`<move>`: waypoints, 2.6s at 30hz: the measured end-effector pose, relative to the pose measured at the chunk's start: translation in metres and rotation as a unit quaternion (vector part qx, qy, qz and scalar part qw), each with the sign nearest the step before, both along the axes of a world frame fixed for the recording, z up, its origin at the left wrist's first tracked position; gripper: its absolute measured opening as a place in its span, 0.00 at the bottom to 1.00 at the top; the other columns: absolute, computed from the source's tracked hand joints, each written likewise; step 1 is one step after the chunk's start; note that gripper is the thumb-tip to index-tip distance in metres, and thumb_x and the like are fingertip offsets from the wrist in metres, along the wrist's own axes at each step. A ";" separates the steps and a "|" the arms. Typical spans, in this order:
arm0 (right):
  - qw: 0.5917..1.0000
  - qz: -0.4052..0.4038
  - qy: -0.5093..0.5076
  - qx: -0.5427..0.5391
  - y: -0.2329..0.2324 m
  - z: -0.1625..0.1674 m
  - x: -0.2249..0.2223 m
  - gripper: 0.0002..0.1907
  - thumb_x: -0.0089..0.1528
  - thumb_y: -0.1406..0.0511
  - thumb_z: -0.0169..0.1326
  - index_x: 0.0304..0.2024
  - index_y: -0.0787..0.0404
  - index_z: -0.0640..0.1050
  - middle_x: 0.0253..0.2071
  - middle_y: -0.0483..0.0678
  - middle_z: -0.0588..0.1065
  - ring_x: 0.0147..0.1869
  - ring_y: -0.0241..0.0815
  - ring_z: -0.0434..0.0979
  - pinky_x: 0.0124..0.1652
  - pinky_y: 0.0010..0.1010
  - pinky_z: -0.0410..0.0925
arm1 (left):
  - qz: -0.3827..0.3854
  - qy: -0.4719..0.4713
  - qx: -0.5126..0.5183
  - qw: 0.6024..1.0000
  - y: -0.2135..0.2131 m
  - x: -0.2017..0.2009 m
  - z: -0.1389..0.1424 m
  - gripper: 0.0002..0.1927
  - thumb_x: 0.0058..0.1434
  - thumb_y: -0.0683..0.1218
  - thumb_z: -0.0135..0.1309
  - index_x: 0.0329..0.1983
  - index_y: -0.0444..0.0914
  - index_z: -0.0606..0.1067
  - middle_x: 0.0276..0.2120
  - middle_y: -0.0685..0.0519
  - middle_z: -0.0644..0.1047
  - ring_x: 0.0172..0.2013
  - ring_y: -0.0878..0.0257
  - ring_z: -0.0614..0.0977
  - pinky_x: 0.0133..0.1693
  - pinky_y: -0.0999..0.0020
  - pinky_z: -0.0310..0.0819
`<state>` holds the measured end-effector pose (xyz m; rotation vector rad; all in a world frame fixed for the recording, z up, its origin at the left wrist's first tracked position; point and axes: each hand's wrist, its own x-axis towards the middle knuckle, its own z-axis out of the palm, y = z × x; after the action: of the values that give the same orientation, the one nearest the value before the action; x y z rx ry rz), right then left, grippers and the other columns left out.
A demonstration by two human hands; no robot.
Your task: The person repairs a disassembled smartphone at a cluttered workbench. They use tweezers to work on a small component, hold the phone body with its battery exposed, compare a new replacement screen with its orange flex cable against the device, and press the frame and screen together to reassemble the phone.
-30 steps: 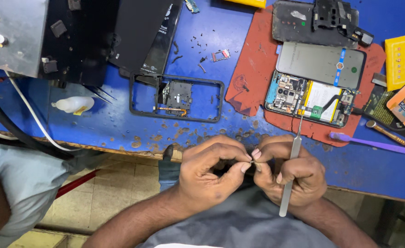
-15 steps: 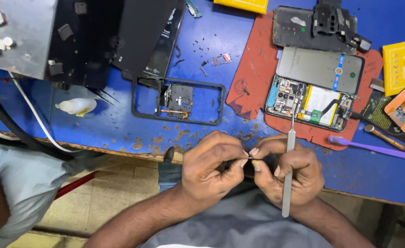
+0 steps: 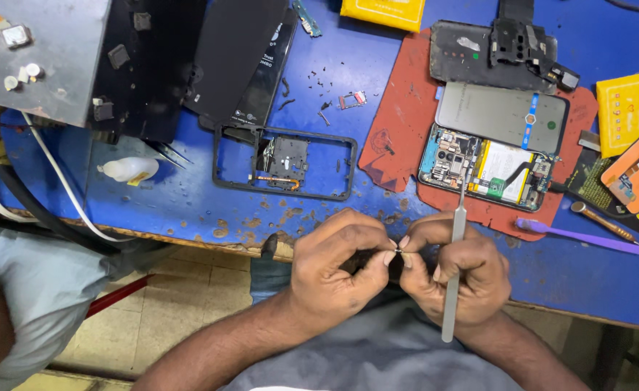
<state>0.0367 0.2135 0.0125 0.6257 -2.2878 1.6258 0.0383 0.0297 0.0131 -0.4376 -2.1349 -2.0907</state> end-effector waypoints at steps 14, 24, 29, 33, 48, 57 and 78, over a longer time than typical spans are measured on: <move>0.992 0.005 0.083 0.096 0.002 0.006 -0.007 0.21 0.60 0.74 0.62 0.36 0.56 0.60 0.35 0.52 0.77 0.40 0.46 0.82 0.38 0.36 0.77 | -0.023 -0.124 0.027 0.992 -0.003 -0.001 0.010 0.04 0.63 0.35 0.59 0.40 0.32 0.78 0.33 0.51 0.80 0.31 0.69 0.79 0.33 0.73 0.74; 0.999 -0.001 0.008 0.049 0.004 0.008 -0.005 0.23 0.59 0.76 0.62 0.37 0.57 0.59 0.39 0.56 0.78 0.45 0.48 0.83 0.43 0.36 0.77 | -0.068 -0.264 0.168 0.948 -0.003 -0.002 0.006 0.03 0.66 0.34 0.57 0.43 0.30 0.77 0.36 0.54 0.81 0.36 0.73 0.81 0.38 0.76 0.79; 0.998 0.016 -0.048 -0.034 0.005 -0.002 -0.004 0.22 0.61 0.79 0.59 0.39 0.55 0.60 0.40 0.56 0.78 0.48 0.47 0.83 0.46 0.34 0.76 | -0.063 -0.242 0.166 0.954 -0.004 -0.002 0.004 0.04 0.66 0.34 0.57 0.44 0.30 0.78 0.37 0.53 0.81 0.37 0.72 0.81 0.40 0.76 0.79; 0.993 0.031 -0.076 -0.082 0.006 -0.007 -0.002 0.21 0.62 0.79 0.57 0.41 0.55 0.60 0.42 0.56 0.77 0.48 0.44 0.81 0.49 0.34 0.76 | -0.046 -0.197 0.128 0.971 -0.004 -0.004 0.005 0.05 0.66 0.34 0.59 0.44 0.31 0.79 0.38 0.53 0.81 0.37 0.73 0.80 0.39 0.76 0.78; 0.993 0.037 -0.080 -0.078 0.006 -0.016 -0.005 0.20 0.63 0.78 0.56 0.41 0.56 0.59 0.43 0.57 0.77 0.52 0.45 0.81 0.49 0.34 0.76 | 0.001 -0.007 0.004 1.000 -0.008 -0.009 0.004 0.08 0.64 0.33 0.61 0.45 0.32 0.76 0.39 0.48 0.81 0.37 0.61 0.83 0.39 0.70 0.79; 0.992 0.041 -0.087 -0.081 0.005 -0.017 -0.007 0.19 0.64 0.77 0.56 0.41 0.56 0.60 0.42 0.57 0.77 0.51 0.43 0.81 0.48 0.32 0.76 | 0.001 0.003 -0.003 1.000 -0.009 -0.011 0.004 0.07 0.64 0.33 0.60 0.44 0.32 0.76 0.38 0.47 0.80 0.37 0.59 0.83 0.40 0.69 0.79; 0.992 0.031 -0.090 -0.087 0.005 -0.011 -0.006 0.16 0.64 0.75 0.57 0.40 0.57 0.61 0.41 0.55 0.77 0.45 0.40 0.80 0.48 0.32 0.75 | -0.006 -0.069 0.029 0.997 0.001 -0.009 0.002 0.05 0.63 0.32 0.58 0.41 0.31 0.77 0.37 0.48 0.81 0.36 0.62 0.83 0.40 0.71 0.78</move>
<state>0.0311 0.2183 0.0012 0.5316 -2.2324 1.9597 0.0294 0.0305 0.0147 -0.3088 -2.1420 -2.2444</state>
